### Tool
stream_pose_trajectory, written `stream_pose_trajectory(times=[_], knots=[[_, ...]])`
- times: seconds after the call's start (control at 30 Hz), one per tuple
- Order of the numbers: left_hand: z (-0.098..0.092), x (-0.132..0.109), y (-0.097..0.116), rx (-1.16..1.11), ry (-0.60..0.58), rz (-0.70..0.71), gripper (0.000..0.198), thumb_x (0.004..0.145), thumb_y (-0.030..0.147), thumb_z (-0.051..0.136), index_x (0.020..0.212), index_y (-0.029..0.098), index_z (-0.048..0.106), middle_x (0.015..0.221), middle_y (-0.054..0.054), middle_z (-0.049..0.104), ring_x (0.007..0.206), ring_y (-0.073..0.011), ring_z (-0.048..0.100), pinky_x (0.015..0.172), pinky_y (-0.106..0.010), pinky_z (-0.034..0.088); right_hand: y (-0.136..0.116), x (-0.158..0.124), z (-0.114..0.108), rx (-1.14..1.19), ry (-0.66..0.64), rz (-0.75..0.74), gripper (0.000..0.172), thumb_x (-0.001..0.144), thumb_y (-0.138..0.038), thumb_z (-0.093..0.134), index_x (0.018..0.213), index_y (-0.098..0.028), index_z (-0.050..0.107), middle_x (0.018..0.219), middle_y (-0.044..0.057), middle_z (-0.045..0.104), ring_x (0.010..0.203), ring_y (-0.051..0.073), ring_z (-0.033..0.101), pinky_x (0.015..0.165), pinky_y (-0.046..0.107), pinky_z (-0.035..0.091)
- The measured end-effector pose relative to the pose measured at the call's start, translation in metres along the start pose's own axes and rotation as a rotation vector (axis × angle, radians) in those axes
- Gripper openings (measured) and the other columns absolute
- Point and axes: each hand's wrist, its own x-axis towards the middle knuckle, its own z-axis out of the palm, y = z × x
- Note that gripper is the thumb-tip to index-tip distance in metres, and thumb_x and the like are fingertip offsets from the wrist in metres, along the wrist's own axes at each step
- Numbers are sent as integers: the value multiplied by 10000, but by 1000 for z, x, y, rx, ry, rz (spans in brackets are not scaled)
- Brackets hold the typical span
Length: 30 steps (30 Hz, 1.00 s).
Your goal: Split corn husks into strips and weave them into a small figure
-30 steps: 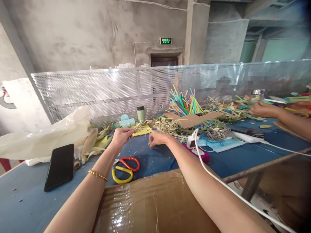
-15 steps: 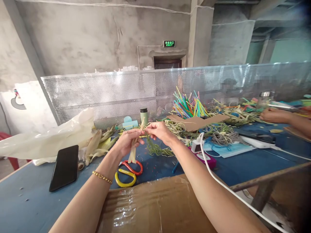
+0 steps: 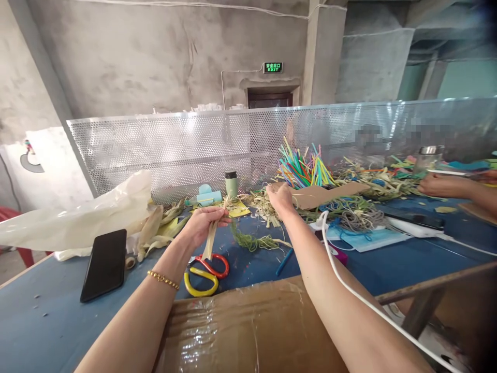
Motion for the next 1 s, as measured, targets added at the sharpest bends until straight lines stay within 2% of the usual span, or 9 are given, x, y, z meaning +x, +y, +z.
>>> stream_pose_trajectory(times=[0.07,0.1,0.23,0.3,0.37,0.47,0.63,0.83,1.0], knots=[[1,0,0,-8,-17,3,47,737,81,689,722,40,706,753,-147,713,705,-178,690,632,-224,542,0,-2,-4,-210,7,-54,409,739,-258,691,1072,-44,590,1072,251,640,1049,318,601,797,362,482],[1,0,0,-12,-27,6,53,737,91,693,736,41,713,778,-153,718,733,-184,692,654,-232,545,-1,-7,-3,-280,-95,-110,374,739,-257,689,1039,-48,612,1045,240,653,1029,317,607,790,359,481],[-1,0,0,-34,-43,62,86,731,131,710,773,59,731,824,-138,728,739,-170,677,715,-263,533,-11,-39,13,-7,-914,-302,275,799,-329,635,992,-135,669,780,72,692,666,170,644,543,253,487],[-3,0,0,-19,-47,88,90,720,142,718,764,65,732,776,-122,720,697,-157,661,694,-261,515,-16,-52,23,112,-1043,-293,255,766,-280,675,980,-142,664,649,14,646,516,117,584,433,209,441],[-4,-1,2,30,-43,99,94,706,152,726,742,65,730,684,-98,691,621,-134,626,621,-238,481,-18,-57,27,115,-1024,-306,125,768,-250,670,819,-137,654,562,-15,593,426,81,523,375,182,392],[-5,-4,6,105,-99,79,111,689,172,742,727,68,729,618,-59,637,526,-87,542,514,-204,398,-17,-50,20,67,-834,-354,220,824,-258,605,637,-142,589,465,-34,517,346,60,451,336,173,337],[-3,-8,9,112,-185,31,148,660,199,764,729,72,730,638,-52,616,507,-72,501,488,-204,357,-15,-34,3,185,-552,-232,213,827,-261,598,648,-151,564,438,-50,484,330,55,411,315,167,298],[-3,-3,6,114,-28,159,190,684,242,755,769,75,723,584,-68,621,530,-99,516,460,-206,307,-24,-48,11,216,-708,-269,220,824,-294,595,661,-147,575,452,-47,494,340,56,403,345,176,287],[2,-8,6,90,-229,40,178,705,232,741,801,84,715,724,-86,664,549,-102,548,459,-212,310,-28,-53,21,78,-645,-483,258,851,-288,560,639,-143,587,456,-39,486,414,77,438,440,200,297]])
